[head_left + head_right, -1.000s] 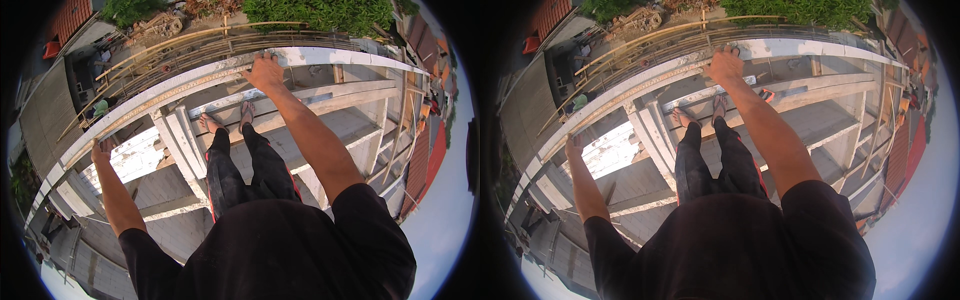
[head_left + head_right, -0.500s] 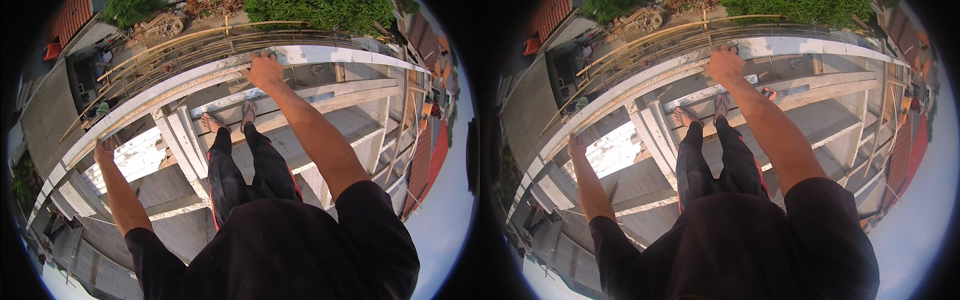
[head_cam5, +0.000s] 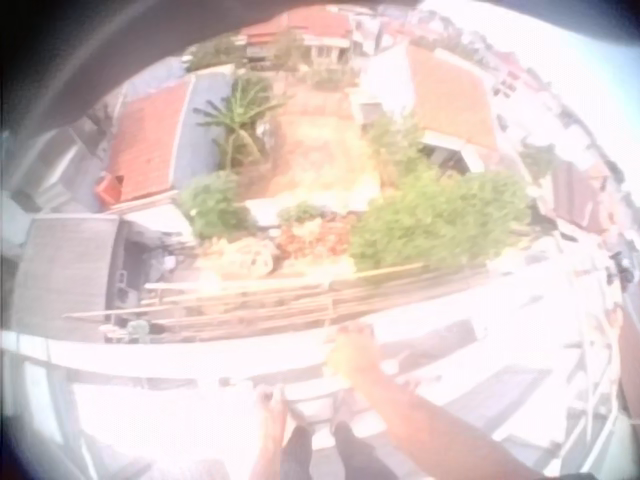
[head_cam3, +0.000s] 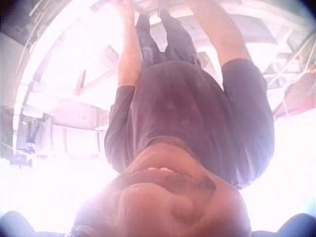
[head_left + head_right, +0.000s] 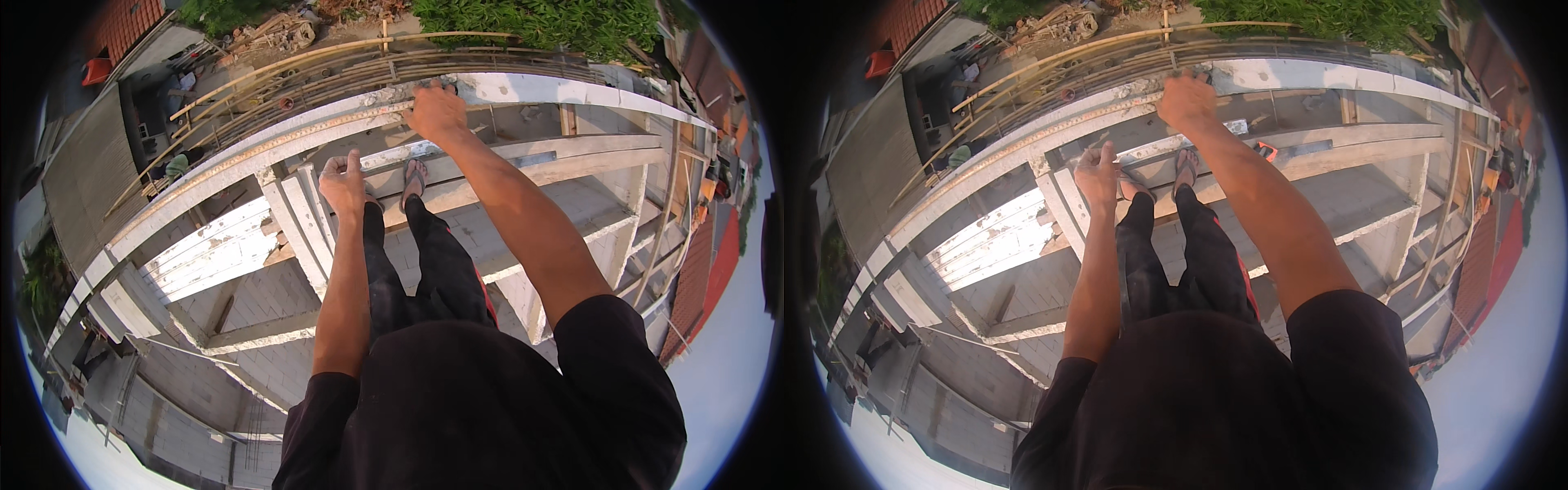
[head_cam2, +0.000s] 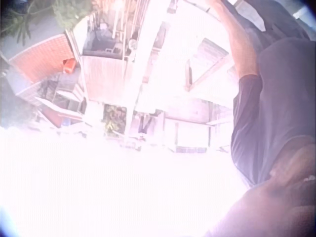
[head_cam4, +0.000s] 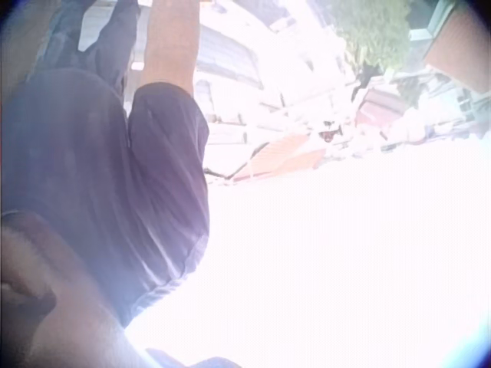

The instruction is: The person smooths the surface of a white concrete wall using a hand trowel. They then measure the wall with a tape measure and use a hand saw to cut a section of the concrete.

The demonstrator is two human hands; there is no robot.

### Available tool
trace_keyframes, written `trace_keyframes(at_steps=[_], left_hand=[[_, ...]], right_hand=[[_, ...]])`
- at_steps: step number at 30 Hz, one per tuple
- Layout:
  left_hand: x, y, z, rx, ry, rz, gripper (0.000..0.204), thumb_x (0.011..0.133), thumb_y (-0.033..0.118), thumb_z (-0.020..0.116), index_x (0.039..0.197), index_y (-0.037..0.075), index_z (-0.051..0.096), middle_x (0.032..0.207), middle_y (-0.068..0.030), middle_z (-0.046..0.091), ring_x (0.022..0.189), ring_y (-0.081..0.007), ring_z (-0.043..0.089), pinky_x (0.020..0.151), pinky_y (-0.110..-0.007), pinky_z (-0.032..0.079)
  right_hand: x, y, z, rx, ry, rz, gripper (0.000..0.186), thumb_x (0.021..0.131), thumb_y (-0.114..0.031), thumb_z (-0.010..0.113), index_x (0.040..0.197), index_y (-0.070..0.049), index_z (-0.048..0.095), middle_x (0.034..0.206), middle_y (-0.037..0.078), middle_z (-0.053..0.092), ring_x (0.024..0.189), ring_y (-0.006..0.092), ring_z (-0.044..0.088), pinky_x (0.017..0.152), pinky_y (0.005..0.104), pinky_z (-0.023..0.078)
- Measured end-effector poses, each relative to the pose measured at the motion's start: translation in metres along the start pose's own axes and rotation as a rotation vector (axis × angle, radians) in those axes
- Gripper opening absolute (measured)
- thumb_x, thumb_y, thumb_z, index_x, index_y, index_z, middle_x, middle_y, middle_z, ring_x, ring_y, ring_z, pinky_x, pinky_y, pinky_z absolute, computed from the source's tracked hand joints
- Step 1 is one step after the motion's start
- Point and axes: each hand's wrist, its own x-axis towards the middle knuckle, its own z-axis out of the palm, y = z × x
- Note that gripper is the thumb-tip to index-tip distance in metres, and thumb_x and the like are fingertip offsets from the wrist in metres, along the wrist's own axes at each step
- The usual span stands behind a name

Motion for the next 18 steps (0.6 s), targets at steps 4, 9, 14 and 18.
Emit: trace_keyframes(at_steps=[4,9,14,18], left_hand=[[0.000,0.024,0.081,0.088,-0.027,-0.029,0.038,0.091,0.035,0.081,0.084,-0.002,0.076,0.069,-0.0130,0.075,0.062,-0.0193,0.074,0.062,-0.034,0.057],[0.008,0.055,0.093,0.201,0.033,-0.077,0.044,0.083,0.045,0.081,0.086,0.000,0.082,0.075,-0.0178,0.077,0.076,-0.0304,0.077,0.081,-0.041,0.059],[0.006,0.060,0.092,0.195,0.041,-0.083,0.045,0.081,0.045,0.082,0.089,0.000,0.082,0.079,-0.0197,0.078,0.084,-0.0336,0.078,0.086,-0.043,0.059],[0.004,0.064,0.097,0.238,0.049,-0.148,0.046,0.079,0.043,0.084,0.093,0.000,0.082,0.085,-0.0214,0.079,0.088,-0.0351,0.078,0.087,-0.045,0.059]], right_hand=[[0.001,-0.003,-0.006,-0.029,-0.031,-0.022,0.052,0.091,-0.042,0.079,0.133,-0.013,0.071,0.136,0.017,0.064,0.126,0.0405,0.063,0.099,0.0504,0.058],[0.002,0.002,-0.006,0.013,-0.036,-0.024,0.053,0.090,-0.043,0.078,0.132,-0.012,0.071,0.135,0.018,0.065,0.125,0.0408,0.063,0.099,0.0498,0.058],[0.004,0.005,-0.004,0.033,-0.041,-0.027,0.051,0.089,-0.042,0.079,0.129,-0.010,0.073,0.134,0.018,0.065,0.123,0.0412,0.064,0.099,0.0491,0.058],[0.005,0.010,-0.008,0.065,-0.057,-0.034,0.050,0.089,-0.041,0.079,0.127,-0.010,0.074,0.133,0.018,0.066,0.123,0.0403,0.064,0.101,0.0485,0.056]])
